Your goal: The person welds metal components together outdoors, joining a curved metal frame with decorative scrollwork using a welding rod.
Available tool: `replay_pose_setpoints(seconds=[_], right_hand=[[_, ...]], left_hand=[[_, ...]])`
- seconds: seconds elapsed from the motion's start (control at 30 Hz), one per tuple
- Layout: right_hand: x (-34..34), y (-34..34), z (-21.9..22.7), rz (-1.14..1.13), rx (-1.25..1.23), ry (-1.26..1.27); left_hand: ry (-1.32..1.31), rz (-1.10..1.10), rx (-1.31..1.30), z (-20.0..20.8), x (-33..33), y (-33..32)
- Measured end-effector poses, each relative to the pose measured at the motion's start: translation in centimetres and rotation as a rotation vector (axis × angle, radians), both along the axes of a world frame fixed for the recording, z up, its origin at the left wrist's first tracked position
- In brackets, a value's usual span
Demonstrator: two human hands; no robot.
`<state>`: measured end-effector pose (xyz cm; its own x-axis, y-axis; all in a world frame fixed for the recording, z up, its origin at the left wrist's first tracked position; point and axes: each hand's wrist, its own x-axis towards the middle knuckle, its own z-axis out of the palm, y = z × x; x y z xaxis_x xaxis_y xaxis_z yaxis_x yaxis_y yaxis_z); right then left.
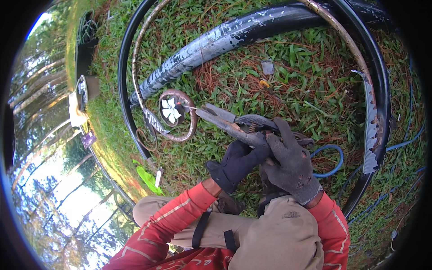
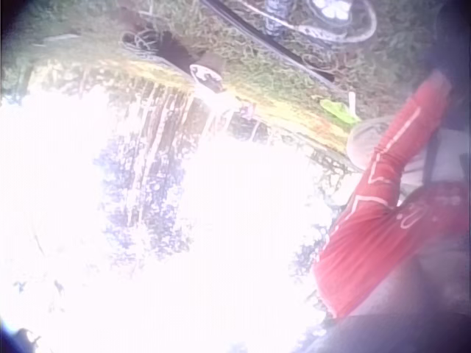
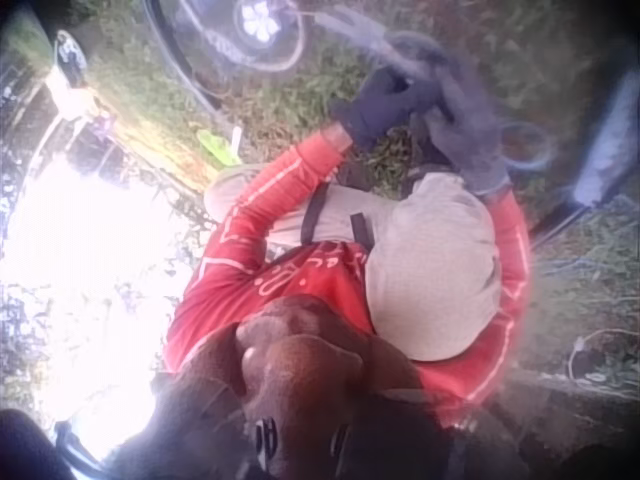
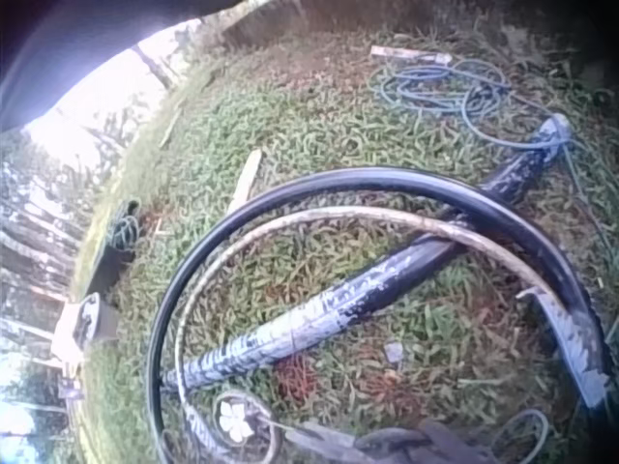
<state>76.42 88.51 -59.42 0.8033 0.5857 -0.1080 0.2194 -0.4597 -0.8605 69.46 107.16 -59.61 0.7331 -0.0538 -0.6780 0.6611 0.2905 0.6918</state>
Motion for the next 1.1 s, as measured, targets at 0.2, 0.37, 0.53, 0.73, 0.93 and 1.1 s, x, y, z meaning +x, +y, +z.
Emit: replay_pose_setpoints(seconds=[0.2,0.37,0.53,0.73,0.93,1.1], right_hand=[[0.0,0.2,0.1,-0.002,0.004,0.011],[-0.2,0.3,-0.3,-0.004,0.037,-0.018],[-0.2,0.4,-0.4,0.003,0.047,0.0],[-0.5,-0.3,-0.6,-0.04,0.085,-0.112],[-0.3,-0.3,-0.1,-0.053,0.041,-0.079],[-0.4,-0.2,-0.1,-0.025,0.016,-0.022]], left_hand=[[0.009,0.036,-0.016,0.1,0.0,0.0],[-0.015,-0.058,0.069,-1.0,-0.4,0.1],[-0.051,0.021,0.013,-0.3,0.2,0.2],[-0.064,-0.092,0.055,0.8,0.7,0.1],[0.003,-0.004,-0.065,0.5,0.5,0.2],[0.011,0.049,-0.03,-0.1,0.1,-0.2]])
